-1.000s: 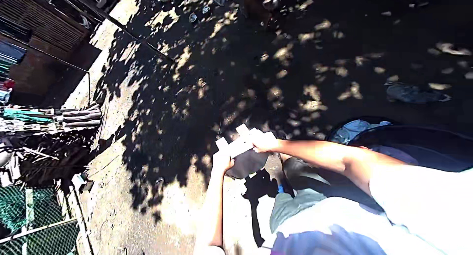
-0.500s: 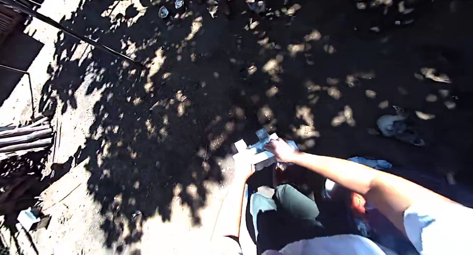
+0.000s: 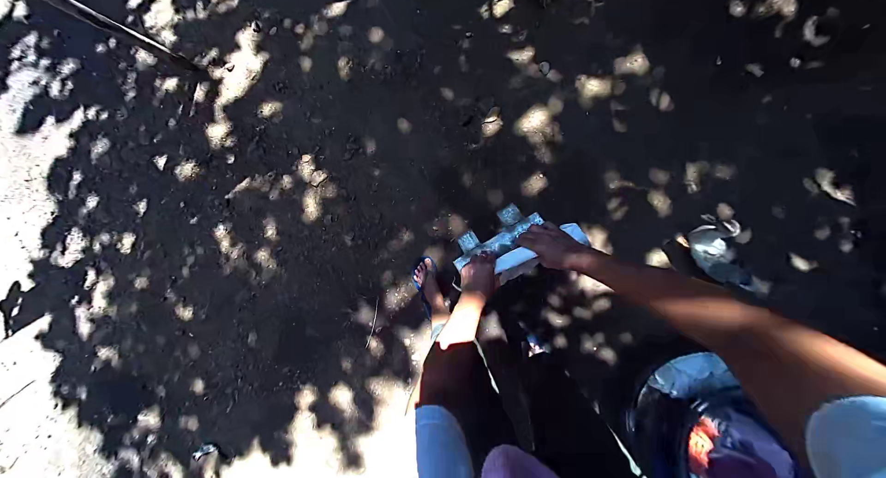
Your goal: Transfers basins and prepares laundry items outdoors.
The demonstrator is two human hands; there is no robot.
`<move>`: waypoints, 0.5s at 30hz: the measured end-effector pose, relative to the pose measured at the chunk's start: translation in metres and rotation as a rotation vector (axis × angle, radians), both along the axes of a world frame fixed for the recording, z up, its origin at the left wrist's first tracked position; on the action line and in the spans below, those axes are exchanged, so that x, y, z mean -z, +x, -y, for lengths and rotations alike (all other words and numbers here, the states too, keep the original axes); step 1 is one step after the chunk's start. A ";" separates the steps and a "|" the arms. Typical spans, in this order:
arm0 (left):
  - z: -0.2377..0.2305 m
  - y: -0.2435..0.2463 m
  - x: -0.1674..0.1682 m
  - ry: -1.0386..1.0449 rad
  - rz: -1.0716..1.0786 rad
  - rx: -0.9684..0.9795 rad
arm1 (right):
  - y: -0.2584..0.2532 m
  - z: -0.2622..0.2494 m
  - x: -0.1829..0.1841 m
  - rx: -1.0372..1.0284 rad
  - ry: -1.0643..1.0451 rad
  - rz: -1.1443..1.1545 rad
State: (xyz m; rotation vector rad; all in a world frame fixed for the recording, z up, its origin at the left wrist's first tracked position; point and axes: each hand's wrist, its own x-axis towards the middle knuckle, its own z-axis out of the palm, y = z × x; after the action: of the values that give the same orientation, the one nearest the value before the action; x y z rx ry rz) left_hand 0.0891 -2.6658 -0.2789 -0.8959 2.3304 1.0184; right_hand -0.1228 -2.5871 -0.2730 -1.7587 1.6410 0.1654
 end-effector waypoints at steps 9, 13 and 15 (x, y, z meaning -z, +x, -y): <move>0.151 0.026 0.076 0.033 0.099 -0.054 | 0.030 0.156 0.087 -0.065 -0.066 0.010; 0.214 0.033 0.095 0.027 0.130 -0.165 | 0.039 0.234 0.120 0.040 -0.243 0.134; 0.249 0.040 0.112 -0.002 0.115 -0.224 | 0.046 0.283 0.122 0.062 -0.157 0.125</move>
State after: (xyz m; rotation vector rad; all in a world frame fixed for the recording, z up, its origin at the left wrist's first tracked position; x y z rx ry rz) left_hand 0.1295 -2.9150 -0.3906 -1.2054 2.1716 1.0221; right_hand -0.0772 -2.8702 -0.3953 -1.7919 1.6527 -0.1031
